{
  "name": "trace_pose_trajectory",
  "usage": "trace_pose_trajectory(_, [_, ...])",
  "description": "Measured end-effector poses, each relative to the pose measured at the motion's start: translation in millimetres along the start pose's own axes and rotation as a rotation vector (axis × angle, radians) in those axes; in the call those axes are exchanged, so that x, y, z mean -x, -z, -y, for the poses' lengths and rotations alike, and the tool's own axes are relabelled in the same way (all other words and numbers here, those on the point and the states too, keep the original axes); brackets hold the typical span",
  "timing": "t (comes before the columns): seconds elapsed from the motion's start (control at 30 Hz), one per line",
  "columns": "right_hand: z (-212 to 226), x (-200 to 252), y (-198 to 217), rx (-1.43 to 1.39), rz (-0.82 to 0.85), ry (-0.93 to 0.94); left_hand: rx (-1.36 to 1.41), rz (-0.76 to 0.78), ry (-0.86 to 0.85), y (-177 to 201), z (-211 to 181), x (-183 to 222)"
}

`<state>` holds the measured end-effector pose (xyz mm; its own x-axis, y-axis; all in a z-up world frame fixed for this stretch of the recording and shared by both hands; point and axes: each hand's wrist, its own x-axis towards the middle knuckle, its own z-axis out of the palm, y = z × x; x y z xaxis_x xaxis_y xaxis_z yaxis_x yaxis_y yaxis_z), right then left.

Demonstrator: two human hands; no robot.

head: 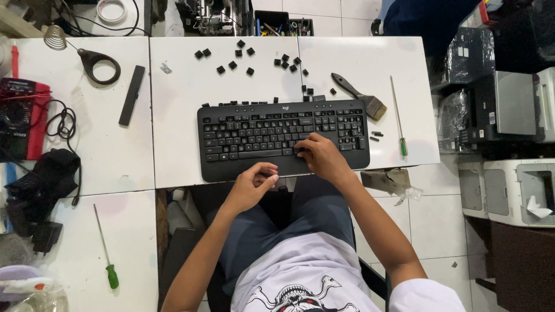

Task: The person is replacing missing or removed keycaps on a computer keyboard by picking them from a pile and pressing them onto the switches.

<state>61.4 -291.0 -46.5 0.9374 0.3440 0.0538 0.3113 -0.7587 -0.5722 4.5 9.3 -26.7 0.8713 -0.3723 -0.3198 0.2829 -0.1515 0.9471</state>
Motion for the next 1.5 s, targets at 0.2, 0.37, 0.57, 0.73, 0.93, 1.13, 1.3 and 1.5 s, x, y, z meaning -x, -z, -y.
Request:
trace_pose_trajectory(0.2, [0.3,-3.4,0.0,-0.014,0.012,0.012,-0.008,0.004,-0.002,1.7,-1.6,1.1])
trace_pose_trajectory(0.37, [-2.0,-5.7,-8.3,0.055,0.079,-0.036,0.002,0.012,0.013,2.1,1.9,-1.1])
trace_pose_trajectory(0.57, [-21.5,-10.2,-32.2,0.173,0.172,-0.125,-0.017,0.018,0.018,2.4,-2.6,-0.9])
trace_pose_trajectory(0.73, [-17.9,-16.0,-50.7,0.243,0.13,-0.182,-0.01,0.015,0.027,-0.3,-3.2,-0.2])
trace_pose_trajectory(0.93, [38.9,32.3,-58.7,0.643,-0.179,-0.033,-0.025,0.001,0.019,-0.7,-3.4,-1.0])
trace_pose_trajectory(1.13, [61.8,76.6,-68.8,0.679,-0.327,-0.04,-0.005,-0.006,0.028,-1.9,-5.3,0.1])
trace_pose_trajectory(1.3, [83.7,74.4,-51.4,0.034,-0.342,-0.139,-0.036,-0.017,-0.024,-2.3,-2.2,0.4])
trace_pose_trajectory(1.5, [96.5,73.8,-54.1,-1.589,-0.551,-0.385,-0.008,-0.05,-0.077,-2.6,6.1,-0.8])
